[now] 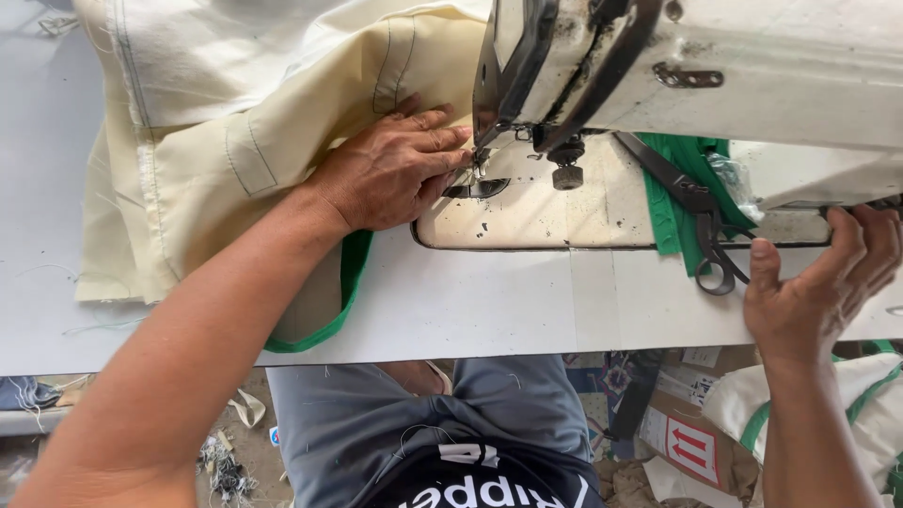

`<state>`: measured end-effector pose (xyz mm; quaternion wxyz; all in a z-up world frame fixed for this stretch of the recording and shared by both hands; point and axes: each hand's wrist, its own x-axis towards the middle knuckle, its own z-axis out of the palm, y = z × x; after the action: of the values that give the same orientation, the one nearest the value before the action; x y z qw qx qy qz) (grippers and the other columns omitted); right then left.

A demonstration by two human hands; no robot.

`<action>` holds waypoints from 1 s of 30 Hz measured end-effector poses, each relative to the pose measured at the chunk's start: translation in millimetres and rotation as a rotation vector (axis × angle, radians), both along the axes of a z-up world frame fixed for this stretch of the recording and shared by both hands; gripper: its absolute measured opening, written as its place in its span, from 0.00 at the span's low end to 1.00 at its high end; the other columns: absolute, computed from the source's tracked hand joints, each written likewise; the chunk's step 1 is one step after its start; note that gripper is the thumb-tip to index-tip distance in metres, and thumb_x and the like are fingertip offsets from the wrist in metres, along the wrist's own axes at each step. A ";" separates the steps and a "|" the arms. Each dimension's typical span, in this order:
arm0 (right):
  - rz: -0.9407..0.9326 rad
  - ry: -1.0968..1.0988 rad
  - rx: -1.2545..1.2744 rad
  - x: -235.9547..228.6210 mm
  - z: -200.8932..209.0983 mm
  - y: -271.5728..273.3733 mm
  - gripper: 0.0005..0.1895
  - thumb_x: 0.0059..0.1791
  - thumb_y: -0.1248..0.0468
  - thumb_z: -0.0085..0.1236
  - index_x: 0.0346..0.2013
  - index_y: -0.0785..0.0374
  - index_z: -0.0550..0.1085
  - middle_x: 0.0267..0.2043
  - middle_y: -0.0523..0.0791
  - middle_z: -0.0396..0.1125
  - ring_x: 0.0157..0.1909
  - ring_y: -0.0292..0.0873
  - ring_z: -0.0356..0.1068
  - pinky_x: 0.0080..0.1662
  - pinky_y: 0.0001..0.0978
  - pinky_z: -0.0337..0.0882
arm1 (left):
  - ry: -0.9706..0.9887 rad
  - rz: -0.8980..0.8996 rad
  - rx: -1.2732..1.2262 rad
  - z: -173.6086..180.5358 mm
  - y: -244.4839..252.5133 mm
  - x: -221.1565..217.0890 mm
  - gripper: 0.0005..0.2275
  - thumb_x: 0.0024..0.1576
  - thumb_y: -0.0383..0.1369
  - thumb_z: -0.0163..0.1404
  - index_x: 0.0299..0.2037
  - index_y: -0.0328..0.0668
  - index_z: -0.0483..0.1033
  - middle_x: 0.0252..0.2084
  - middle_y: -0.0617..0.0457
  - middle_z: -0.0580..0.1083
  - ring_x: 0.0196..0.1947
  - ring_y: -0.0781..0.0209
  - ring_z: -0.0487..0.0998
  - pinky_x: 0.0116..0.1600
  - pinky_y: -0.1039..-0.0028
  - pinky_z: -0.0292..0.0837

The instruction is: Sewing and assembling a white tote bag with green handles using an industrial sewing machine and trimming excess thread with scissors.

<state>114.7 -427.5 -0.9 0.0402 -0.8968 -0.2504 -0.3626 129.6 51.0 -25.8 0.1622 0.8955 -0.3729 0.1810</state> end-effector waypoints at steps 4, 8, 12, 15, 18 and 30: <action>-0.045 0.005 0.046 -7.4 7.6 5.1 0.32 0.63 0.53 0.48 0.66 0.84 0.63 0.65 0.74 0.58 0.68 0.78 0.55 0.65 0.72 0.56 | -0.060 -0.070 -0.061 13.3 -4.1 0.1 0.19 0.56 0.21 0.47 0.59 0.26 0.71 0.61 0.34 0.73 0.63 0.32 0.72 0.68 0.50 0.68; -0.118 -0.016 0.074 8.4 -5.5 -10.2 0.35 0.58 0.50 0.50 0.67 0.79 0.64 0.69 0.69 0.57 0.74 0.72 0.52 0.68 0.70 0.57 | 0.198 0.077 0.090 27.6 -2.3 -7.0 0.21 0.66 0.35 0.40 0.68 0.36 0.66 0.71 0.45 0.64 0.73 0.41 0.58 0.73 0.52 0.51; -0.050 -0.148 0.151 14.9 5.5 -27.4 0.33 0.58 0.48 0.46 0.64 0.76 0.64 0.67 0.66 0.55 0.70 0.74 0.54 0.65 0.71 0.55 | 0.167 0.096 0.154 14.8 -4.4 -4.4 0.22 0.65 0.39 0.39 0.70 0.49 0.62 0.70 0.50 0.65 0.68 0.43 0.64 0.69 0.52 0.58; -0.012 -0.359 0.205 46.6 50.5 -46.4 0.31 0.60 0.51 0.44 0.63 0.79 0.65 0.63 0.67 0.56 0.67 0.76 0.55 0.63 0.71 0.54 | 0.080 0.117 0.218 8.5 -1.0 4.4 0.22 0.63 0.41 0.40 0.70 0.60 0.62 0.67 0.57 0.68 0.65 0.45 0.69 0.67 0.50 0.64; -0.137 -0.351 0.309 76.9 111.4 -65.7 0.25 0.62 0.58 0.43 0.63 0.79 0.65 0.63 0.66 0.58 0.67 0.70 0.56 0.64 0.67 0.57 | 0.219 0.128 0.229 19.9 -12.2 8.5 0.18 0.64 0.42 0.38 0.62 0.55 0.70 0.66 0.54 0.69 0.70 0.47 0.62 0.73 0.52 0.50; -0.139 1.033 1.225 175.1 170.6 -132.1 0.24 0.62 0.50 0.33 0.57 0.61 0.73 0.51 0.53 0.70 0.46 0.50 0.69 0.44 0.45 0.72 | 0.484 0.238 0.334 45.2 -15.5 0.2 0.23 0.66 0.45 0.27 0.68 0.52 0.64 0.76 0.45 0.52 0.78 0.53 0.45 0.79 0.59 0.27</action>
<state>289.8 -559.6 169.7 0.6131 -0.7834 0.0994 0.0236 129.8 35.5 19.4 0.0748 0.9641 -0.2407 -0.0835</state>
